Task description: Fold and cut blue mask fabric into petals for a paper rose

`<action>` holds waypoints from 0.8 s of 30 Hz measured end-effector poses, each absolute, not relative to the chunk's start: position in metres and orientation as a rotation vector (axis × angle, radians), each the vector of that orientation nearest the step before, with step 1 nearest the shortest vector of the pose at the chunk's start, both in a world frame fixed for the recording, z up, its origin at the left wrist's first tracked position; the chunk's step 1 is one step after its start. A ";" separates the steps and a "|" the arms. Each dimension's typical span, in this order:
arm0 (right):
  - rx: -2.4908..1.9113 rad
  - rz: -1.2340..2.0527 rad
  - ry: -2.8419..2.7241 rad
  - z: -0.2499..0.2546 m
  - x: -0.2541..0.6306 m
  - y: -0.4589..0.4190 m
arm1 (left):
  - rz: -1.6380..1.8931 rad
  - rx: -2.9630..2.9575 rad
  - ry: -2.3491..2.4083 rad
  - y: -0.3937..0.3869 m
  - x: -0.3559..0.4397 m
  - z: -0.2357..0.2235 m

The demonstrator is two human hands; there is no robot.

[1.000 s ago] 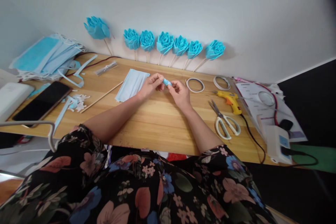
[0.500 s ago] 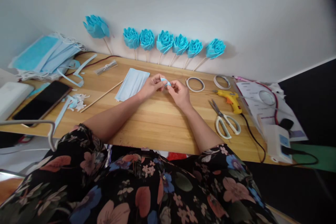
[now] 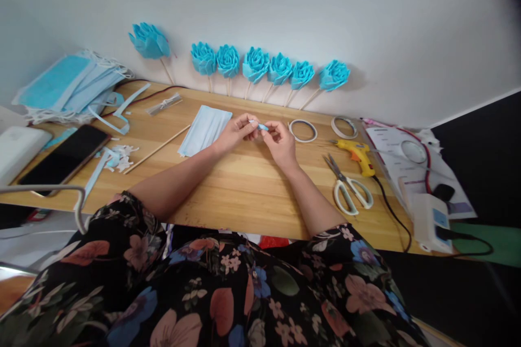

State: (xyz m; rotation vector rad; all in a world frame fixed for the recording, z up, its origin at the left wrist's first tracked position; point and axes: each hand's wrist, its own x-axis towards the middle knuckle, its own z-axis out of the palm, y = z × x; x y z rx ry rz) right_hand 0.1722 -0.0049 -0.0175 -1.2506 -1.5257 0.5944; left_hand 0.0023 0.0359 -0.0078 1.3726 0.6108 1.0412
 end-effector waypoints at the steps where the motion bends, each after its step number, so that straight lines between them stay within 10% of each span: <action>1: -1.260 0.581 -1.535 -0.017 0.173 -0.005 | 1.045 1.372 0.622 0.036 0.002 -0.008; 24: -1.228 0.711 -1.442 -0.016 0.173 -0.006 | 1.097 1.313 0.705 0.039 0.004 -0.013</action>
